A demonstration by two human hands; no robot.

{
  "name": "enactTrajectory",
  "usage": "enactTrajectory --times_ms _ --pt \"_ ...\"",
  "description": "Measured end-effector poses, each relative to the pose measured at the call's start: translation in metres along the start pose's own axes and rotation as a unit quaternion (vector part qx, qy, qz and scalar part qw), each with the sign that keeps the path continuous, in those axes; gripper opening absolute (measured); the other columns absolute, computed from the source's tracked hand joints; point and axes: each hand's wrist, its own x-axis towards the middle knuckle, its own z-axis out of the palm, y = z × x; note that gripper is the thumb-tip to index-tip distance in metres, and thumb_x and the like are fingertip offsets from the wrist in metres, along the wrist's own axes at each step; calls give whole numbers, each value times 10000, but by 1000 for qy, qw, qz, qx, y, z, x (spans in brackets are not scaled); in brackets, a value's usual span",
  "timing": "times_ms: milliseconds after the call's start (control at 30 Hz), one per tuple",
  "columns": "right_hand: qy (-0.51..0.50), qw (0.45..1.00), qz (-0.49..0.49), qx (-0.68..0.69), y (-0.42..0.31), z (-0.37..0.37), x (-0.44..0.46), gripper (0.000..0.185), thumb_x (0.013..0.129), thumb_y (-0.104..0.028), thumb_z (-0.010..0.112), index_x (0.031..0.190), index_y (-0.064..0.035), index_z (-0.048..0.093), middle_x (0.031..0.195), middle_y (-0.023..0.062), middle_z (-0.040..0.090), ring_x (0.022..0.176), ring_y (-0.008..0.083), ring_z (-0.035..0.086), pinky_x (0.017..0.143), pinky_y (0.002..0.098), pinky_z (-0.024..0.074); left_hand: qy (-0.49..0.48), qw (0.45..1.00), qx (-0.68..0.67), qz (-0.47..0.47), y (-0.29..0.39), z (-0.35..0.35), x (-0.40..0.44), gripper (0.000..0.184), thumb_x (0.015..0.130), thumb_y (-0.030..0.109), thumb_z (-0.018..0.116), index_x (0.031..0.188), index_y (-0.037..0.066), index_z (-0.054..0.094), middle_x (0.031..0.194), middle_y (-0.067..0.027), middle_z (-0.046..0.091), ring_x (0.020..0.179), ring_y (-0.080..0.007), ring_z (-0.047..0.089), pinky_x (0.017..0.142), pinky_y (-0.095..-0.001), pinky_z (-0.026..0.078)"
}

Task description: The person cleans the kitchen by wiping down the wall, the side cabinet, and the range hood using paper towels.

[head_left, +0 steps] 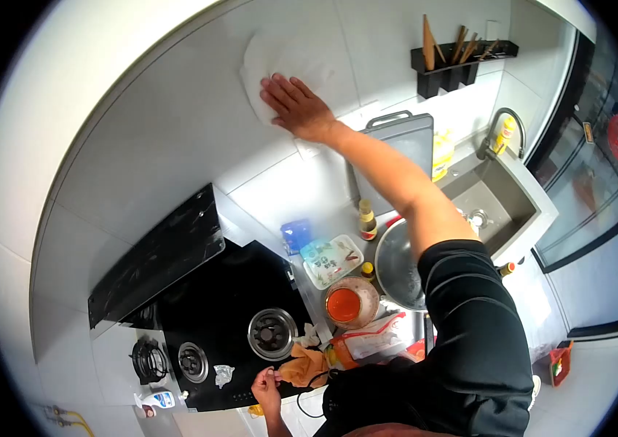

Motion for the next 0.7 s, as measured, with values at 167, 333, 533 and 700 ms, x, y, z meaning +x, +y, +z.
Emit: enactTrajectory --times_ms 167,333,533,700 --pt "90 981 166 40 97 -35 -11 771 923 -378 656 1531 -59 304 1601 131 300 1438 334 336 1041 515 418 7 999 -31 -12 -11 0 -30 204 1005 178 608 1027 -5 695 821 -36 705 688 -90 630 634 -215 486" --pt "325 909 257 -46 68 -2 77 746 962 -382 576 1458 106 307 1516 294 339 1418 424 314 1185 499 235 87 994 -64 -36 -35 -15 -59 218 1012 189 590 1046 -3 687 825 -71 719 694 -112 648 640 -241 501" --pt "38 996 47 59 -139 -21 168 732 958 -415 584 1480 29 327 1565 212 305 1461 359 271 1201 472 204 84 994 -70 -20 -17 -20 -47 236 1021 198 584 1053 -13 685 852 -75 723 715 -117 652 655 -241 501" --pt "116 974 -197 -16 -137 0 143 666 915 -411 639 1449 -87 408 1553 103 361 1459 290 302 1195 459 239 29 998 -49 6 -10 -17 -30 231 1024 187 581 1075 -14 683 870 -75 723 737 -116 655 657 -233 498"
